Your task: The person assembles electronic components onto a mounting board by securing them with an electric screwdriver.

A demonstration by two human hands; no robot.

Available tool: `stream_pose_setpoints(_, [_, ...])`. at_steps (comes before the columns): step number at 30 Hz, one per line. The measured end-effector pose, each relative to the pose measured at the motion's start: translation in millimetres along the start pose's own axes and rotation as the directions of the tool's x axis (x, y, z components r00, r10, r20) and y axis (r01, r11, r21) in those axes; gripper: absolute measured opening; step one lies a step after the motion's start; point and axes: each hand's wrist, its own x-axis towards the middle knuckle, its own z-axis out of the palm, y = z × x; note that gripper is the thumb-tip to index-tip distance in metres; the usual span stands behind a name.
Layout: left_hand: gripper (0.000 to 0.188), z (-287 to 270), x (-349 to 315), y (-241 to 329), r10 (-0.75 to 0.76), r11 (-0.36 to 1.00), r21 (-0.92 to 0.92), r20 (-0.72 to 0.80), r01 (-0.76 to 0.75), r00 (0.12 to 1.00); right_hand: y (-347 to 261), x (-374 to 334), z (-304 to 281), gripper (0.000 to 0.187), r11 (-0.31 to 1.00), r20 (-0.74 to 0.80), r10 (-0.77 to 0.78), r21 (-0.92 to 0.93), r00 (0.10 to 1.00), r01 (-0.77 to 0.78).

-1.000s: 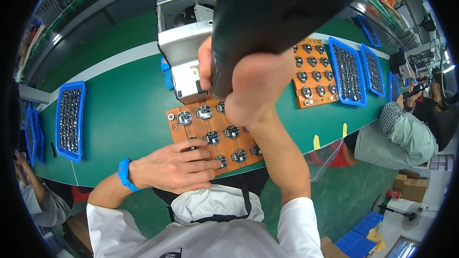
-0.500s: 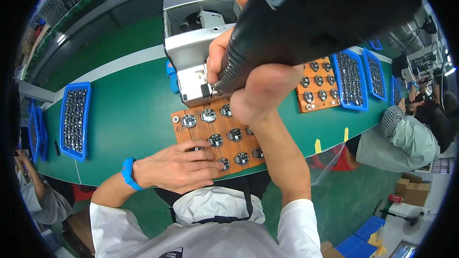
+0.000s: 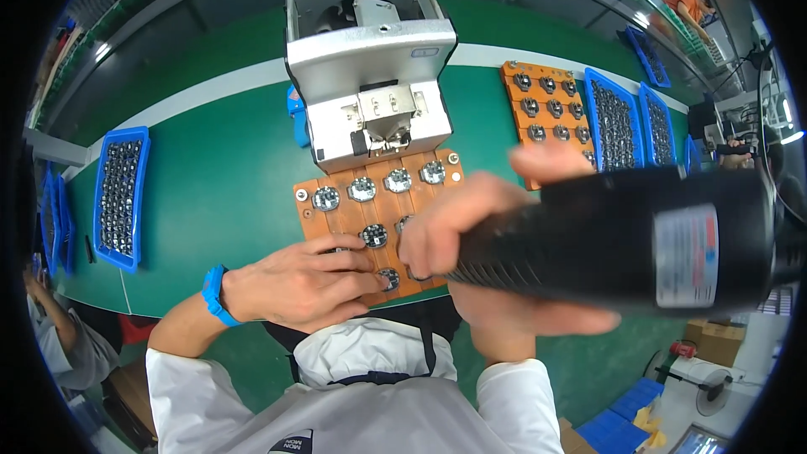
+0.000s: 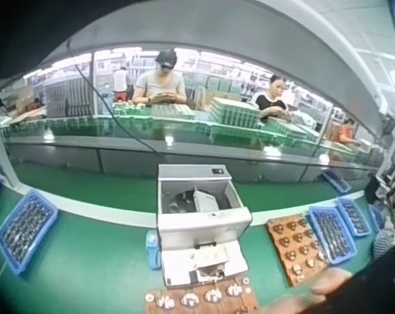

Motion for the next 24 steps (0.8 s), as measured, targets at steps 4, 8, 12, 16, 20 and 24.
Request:
stream_pose_setpoints(4, [0.03,3,-1,-3,0.002,0.999,-0.049,-0.046,-0.005,0.999,-9,-25,9,0.08,0.999,-0.138,-0.031,-0.021,0.99,0.029])
stream_pose_setpoints(8, [0.031,7,-2,-3,-0.026,0.998,-0.053,-0.062,0.023,0.998,-9,-33,-1,0.076,0.997,0.03,0.016,-0.08,0.999,-0.014])
stream_pose_setpoints(12, [0.032,9,-5,-4,-0.015,0.999,-0.051,-0.082,0.011,0.997,-11,-45,-1,0.056,0.996,0.112,0.086,-0.027,0.99,-0.083])
stream_pose_setpoints(16, [0.032,9,-4,-3,0.0,1.0,-0.028,-0.077,-0.002,0.997,-8,-52,-2,0.051,0.991,0.117,0.103,0.078,0.988,-0.112])
stream_pose_setpoints(20, [0.031,8,-4,-2,0.007,1.0,-0.017,-0.076,-0.008,0.997,-5,-51,-5,0.05,0.991,0.159,0.115,0.047,0.981,-0.124])
stream_pose_setpoints(24, [0.031,8,-3,-2,-0.002,1.0,-0.009,-0.068,0.001,0.998,-2,-50,-7,0.05,0.993,0.188,0.1,0.045,0.977,-0.111])
